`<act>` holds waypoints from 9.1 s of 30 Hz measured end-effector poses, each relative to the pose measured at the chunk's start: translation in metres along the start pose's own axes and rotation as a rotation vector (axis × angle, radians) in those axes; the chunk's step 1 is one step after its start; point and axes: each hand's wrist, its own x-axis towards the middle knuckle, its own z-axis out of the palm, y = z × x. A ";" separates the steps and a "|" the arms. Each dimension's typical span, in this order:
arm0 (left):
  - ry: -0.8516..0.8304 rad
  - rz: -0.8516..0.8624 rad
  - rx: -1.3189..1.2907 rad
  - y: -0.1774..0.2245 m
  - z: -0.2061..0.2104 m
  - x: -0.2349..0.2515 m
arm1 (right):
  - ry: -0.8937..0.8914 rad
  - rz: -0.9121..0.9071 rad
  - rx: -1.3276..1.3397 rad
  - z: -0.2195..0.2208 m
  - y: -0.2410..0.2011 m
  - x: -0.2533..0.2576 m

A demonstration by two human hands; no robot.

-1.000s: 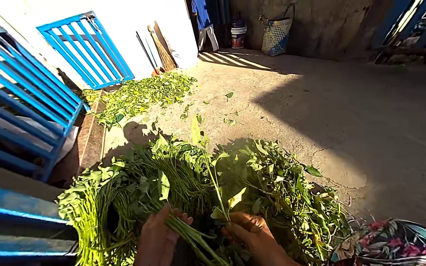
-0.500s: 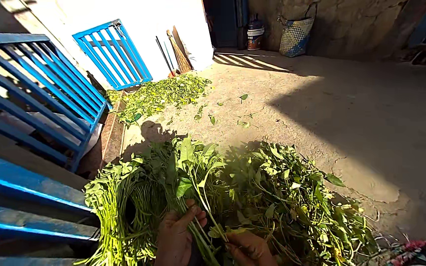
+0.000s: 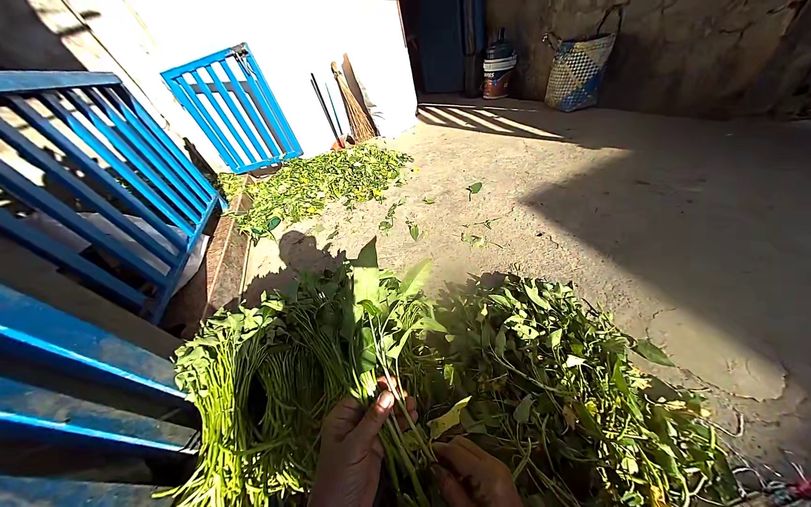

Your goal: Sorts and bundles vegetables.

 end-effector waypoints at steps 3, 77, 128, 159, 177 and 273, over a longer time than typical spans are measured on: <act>0.072 0.000 0.077 0.000 0.003 0.001 | -0.005 -0.006 0.040 0.003 0.001 0.003; 0.730 0.519 0.114 0.056 -0.035 0.020 | 0.182 0.820 0.992 -0.038 0.074 0.035; -0.037 0.160 0.208 0.003 -0.009 -0.028 | 0.532 -0.596 -0.466 0.011 0.024 0.046; 0.047 -0.028 0.302 -0.016 -0.001 -0.005 | 0.271 0.237 0.632 0.024 -0.029 0.068; 0.221 0.005 0.391 -0.013 -0.001 0.003 | 0.203 -0.021 -0.389 -0.004 -0.026 0.064; 0.508 -0.066 0.065 0.036 -0.008 0.013 | 0.202 1.154 -0.507 -0.130 0.158 0.033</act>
